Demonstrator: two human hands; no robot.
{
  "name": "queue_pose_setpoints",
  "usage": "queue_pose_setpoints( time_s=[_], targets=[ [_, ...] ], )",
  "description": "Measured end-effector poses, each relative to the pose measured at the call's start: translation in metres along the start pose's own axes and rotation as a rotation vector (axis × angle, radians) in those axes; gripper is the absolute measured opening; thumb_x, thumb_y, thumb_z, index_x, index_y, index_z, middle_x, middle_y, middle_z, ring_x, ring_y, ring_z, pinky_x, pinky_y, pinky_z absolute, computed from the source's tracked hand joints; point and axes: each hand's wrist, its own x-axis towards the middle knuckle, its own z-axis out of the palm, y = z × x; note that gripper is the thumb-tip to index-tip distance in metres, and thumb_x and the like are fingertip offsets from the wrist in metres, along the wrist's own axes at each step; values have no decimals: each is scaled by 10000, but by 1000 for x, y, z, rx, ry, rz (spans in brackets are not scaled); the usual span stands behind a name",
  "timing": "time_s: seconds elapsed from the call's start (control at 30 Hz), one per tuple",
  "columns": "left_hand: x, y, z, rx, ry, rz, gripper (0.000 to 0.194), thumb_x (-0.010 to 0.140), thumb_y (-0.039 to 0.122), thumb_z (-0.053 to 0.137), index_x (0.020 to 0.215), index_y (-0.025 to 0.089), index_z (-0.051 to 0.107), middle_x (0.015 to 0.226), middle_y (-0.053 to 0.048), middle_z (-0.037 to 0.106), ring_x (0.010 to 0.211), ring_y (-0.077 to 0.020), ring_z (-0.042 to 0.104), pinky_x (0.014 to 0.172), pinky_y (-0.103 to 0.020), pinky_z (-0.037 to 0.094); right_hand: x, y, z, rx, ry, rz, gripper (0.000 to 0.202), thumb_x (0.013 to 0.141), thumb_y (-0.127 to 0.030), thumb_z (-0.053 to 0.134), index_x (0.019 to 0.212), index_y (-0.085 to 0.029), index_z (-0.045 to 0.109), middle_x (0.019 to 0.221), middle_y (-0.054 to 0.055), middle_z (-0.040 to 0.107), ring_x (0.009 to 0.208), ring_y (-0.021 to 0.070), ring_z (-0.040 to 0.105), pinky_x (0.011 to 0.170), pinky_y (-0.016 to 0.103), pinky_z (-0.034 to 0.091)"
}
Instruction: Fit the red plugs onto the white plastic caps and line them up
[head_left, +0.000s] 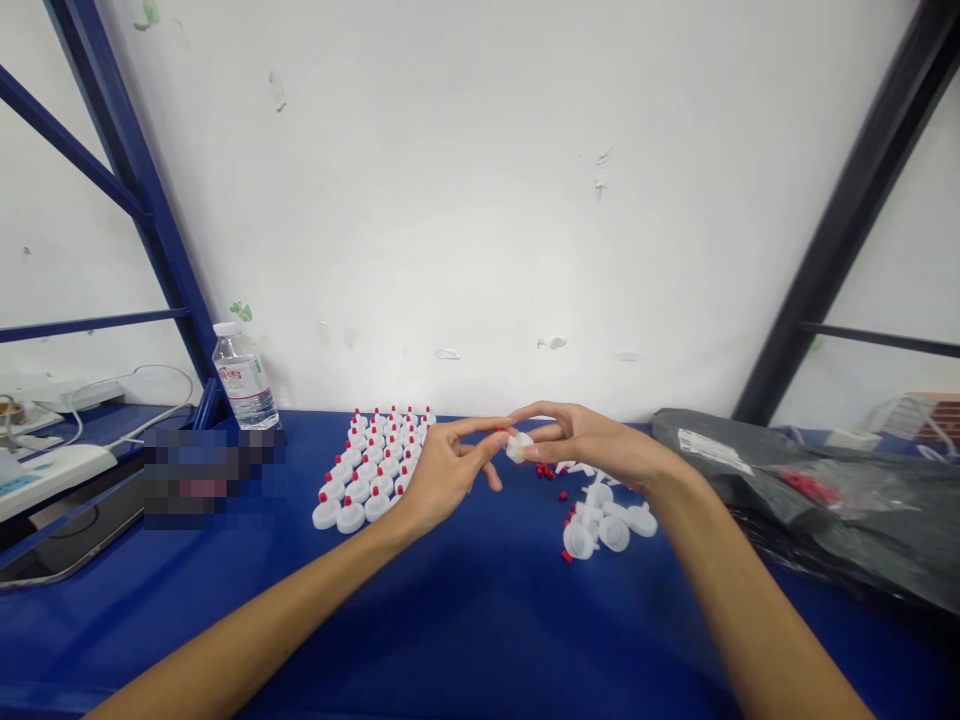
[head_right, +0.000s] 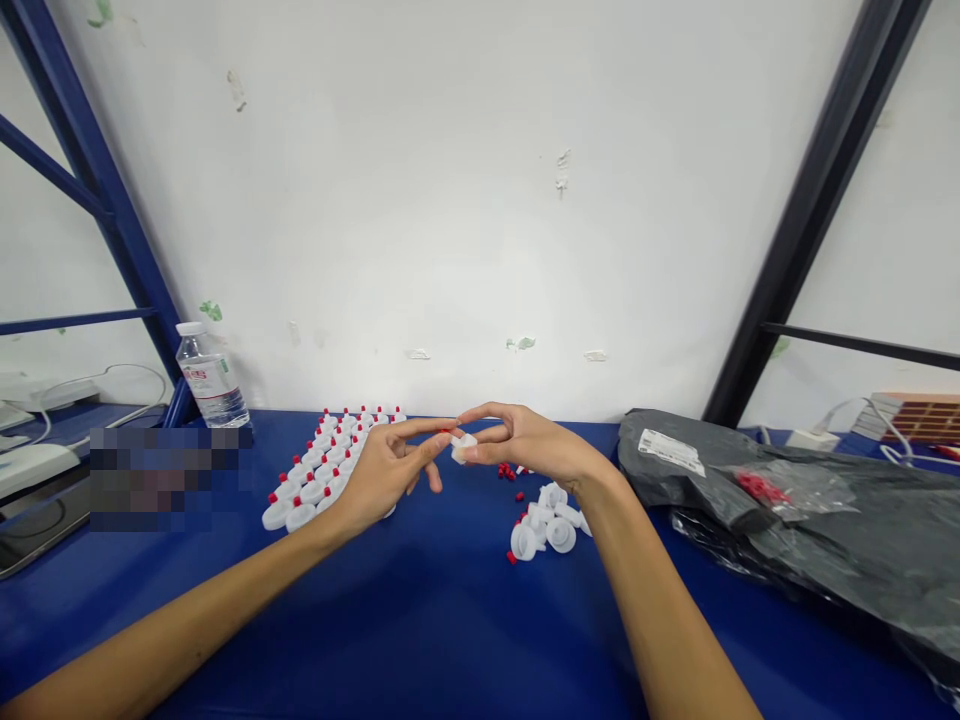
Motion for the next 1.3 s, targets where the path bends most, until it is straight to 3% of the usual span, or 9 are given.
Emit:
queue_pose_setpoints(
  time_s=[0.07, 0.23, 0.33, 0.43, 0.57, 0.73, 0.9, 1.17, 1.3],
  targets=[
    [0, 4, 0, -4, 28, 31, 391, 867, 431, 689, 1154, 170, 740, 872, -86, 767, 439, -94, 588, 369, -188, 316, 2, 0, 4, 56, -5, -29, 639, 758, -368, 820, 1318, -205, 559, 1023, 70, 778, 1057, 207, 683, 944, 326, 465],
    [-2, 30, -14, 156, 130, 177, 301, 883, 349, 681, 1117, 179, 763, 828, -59, 745, 469, -87, 579, 406, -192, 387, 2, -6, 15, 133, 8, -79, 613, 831, -460, 753, 1353, -223, 537, 1200, 104, 724, 1127, 239, 681, 1071, 404, 426],
    [-16, 51, -40, 356, 193, 294, 280, 901, 349, 658, 1122, 211, 762, 947, -57, 740, 500, -78, 570, 464, -207, 454, -2, -11, 14, 113, 106, -49, 538, 881, -511, 686, 1330, -249, 549, 1274, 118, 690, 1125, 256, 685, 1087, 431, 414],
    [-44, 58, -74, 620, 221, 263, 293, 911, 396, 635, 1132, 248, 759, 943, -40, 750, 549, -101, 594, 487, -211, 460, -4, -10, 10, 90, 175, -43, 538, 869, -551, 682, 1296, -245, 567, 1246, 129, 705, 1104, 270, 694, 1106, 454, 385],
    [-88, 36, -120, 879, 236, 144, 322, 884, 495, 624, 1039, 264, 789, 1008, -34, 780, 810, -194, 699, 527, -206, 468, -3, -8, 6, 67, 196, -58, 530, 851, -571, 687, 1257, -244, 593, 1214, 116, 721, 1072, 261, 705, 1115, 449, 353],
    [-121, -5, -159, 1044, 206, -25, 397, 871, 571, 571, 1014, 280, 800, 1000, -17, 791, 738, -197, 710, 529, -211, 484, -1, -9, 8, -36, 244, -28, 458, 872, -558, 664, 1196, -238, 615, 1136, 103, 751, 1023, 256, 721, 1078, 440, 368],
    [-133, -19, -165, 1124, 173, -116, 405, 897, 553, 535, 1043, 276, 792, 1001, -17, 791, 668, -199, 694, 579, -236, 505, 1, -8, 8, -95, 286, 5, 422, 891, -547, 646, 1173, -234, 622, 1111, 111, 759, 1004, 262, 725, 1031, 423, 412],
    [-136, -28, -160, 1114, 255, -252, 488, 896, 578, 525, 1214, 253, 701, 793, 6, 765, 463, -154, 583, 547, -255, 491, 2, -7, 7, -106, 283, -1, 377, 918, -509, 628, 1160, -219, 626, 1070, 109, 767, 964, 249, 732, 998, 401, 437],
    [-139, -23, -150, 1170, 332, -178, 514, 876, 593, 547, 1232, 240, 662, 783, 3, 727, 566, -173, 627, 588, -256, 490, 2, -10, 10, -113, 286, -4, 335, 932, -478, 623, 1145, -220, 632, 1040, 100, 772, 931, 235, 738, 967, 385, 448]
  ],
)
